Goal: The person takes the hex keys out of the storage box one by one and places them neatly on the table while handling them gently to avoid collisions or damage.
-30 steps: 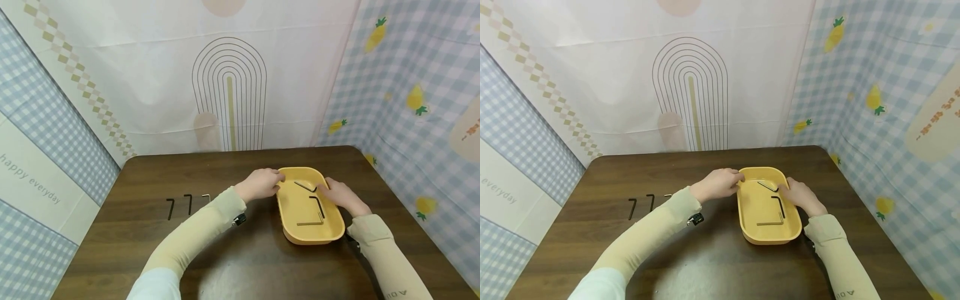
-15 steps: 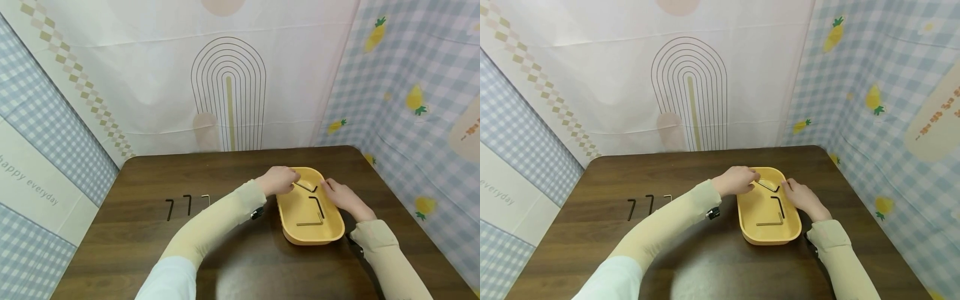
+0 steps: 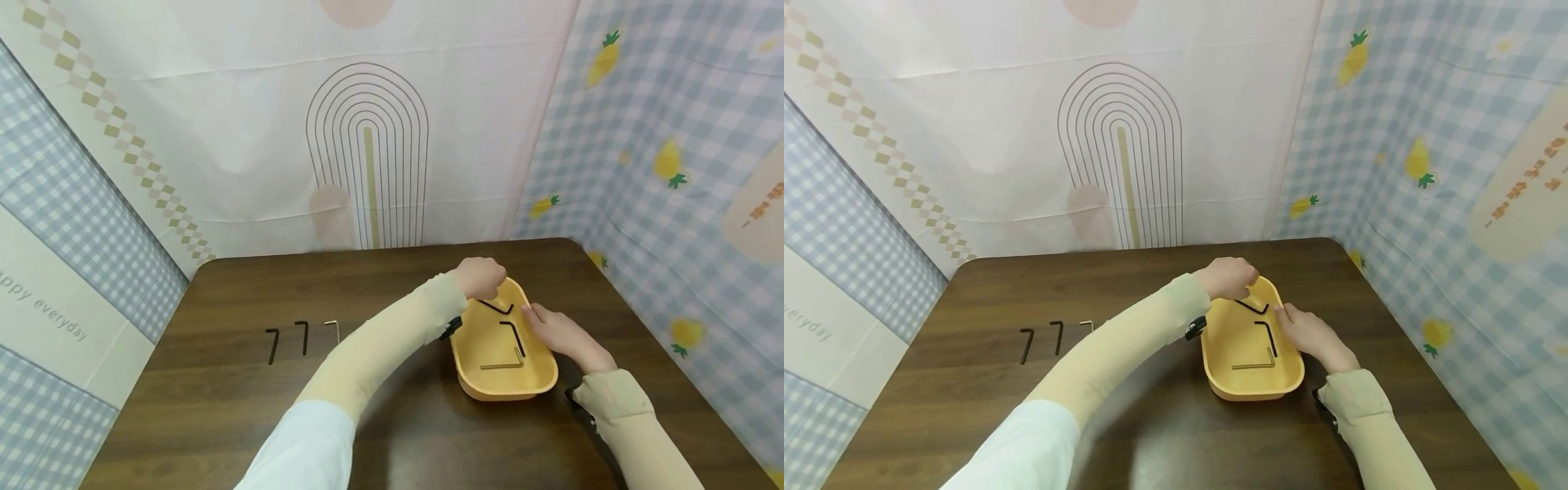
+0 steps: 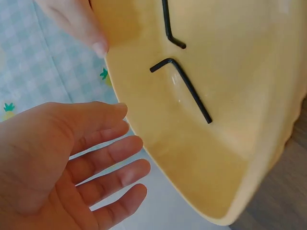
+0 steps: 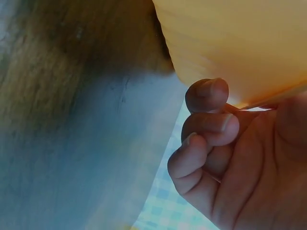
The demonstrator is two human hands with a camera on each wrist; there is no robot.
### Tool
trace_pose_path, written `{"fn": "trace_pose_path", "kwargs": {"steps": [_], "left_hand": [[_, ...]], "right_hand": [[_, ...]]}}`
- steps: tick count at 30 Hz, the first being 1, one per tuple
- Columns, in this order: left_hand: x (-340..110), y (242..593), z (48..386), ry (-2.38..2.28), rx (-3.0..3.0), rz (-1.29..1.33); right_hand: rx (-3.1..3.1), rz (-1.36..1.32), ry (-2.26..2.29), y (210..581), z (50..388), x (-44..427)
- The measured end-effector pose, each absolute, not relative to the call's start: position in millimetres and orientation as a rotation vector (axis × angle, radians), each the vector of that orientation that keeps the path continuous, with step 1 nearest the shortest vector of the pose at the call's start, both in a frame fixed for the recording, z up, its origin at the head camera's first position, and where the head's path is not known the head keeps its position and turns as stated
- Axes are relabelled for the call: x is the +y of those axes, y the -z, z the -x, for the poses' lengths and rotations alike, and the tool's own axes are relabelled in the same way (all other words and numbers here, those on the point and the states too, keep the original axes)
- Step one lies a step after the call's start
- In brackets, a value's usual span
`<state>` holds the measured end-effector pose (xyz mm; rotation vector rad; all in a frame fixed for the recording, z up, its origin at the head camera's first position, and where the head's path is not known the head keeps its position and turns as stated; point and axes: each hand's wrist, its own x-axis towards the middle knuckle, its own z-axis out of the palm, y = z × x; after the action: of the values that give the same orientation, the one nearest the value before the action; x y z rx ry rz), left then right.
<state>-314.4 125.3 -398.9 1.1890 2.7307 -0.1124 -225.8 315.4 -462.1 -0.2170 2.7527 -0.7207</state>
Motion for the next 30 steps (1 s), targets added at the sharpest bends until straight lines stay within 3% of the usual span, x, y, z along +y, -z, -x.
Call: {"fn": "trace_pose_path", "kwargs": {"steps": [9,26,30], "left_hand": [[153,407,326,0.121,2.734,-1.014],[156,416,300,-0.204,2.464,-0.712],[157,424,298,-0.26,2.488,-0.743]], "right_hand": [[2.734,0.252,0.724,462,218,315],[2.722,0.282,0.748,462,220,310],[2.712,0.273,0.769,463,220,310]]}}
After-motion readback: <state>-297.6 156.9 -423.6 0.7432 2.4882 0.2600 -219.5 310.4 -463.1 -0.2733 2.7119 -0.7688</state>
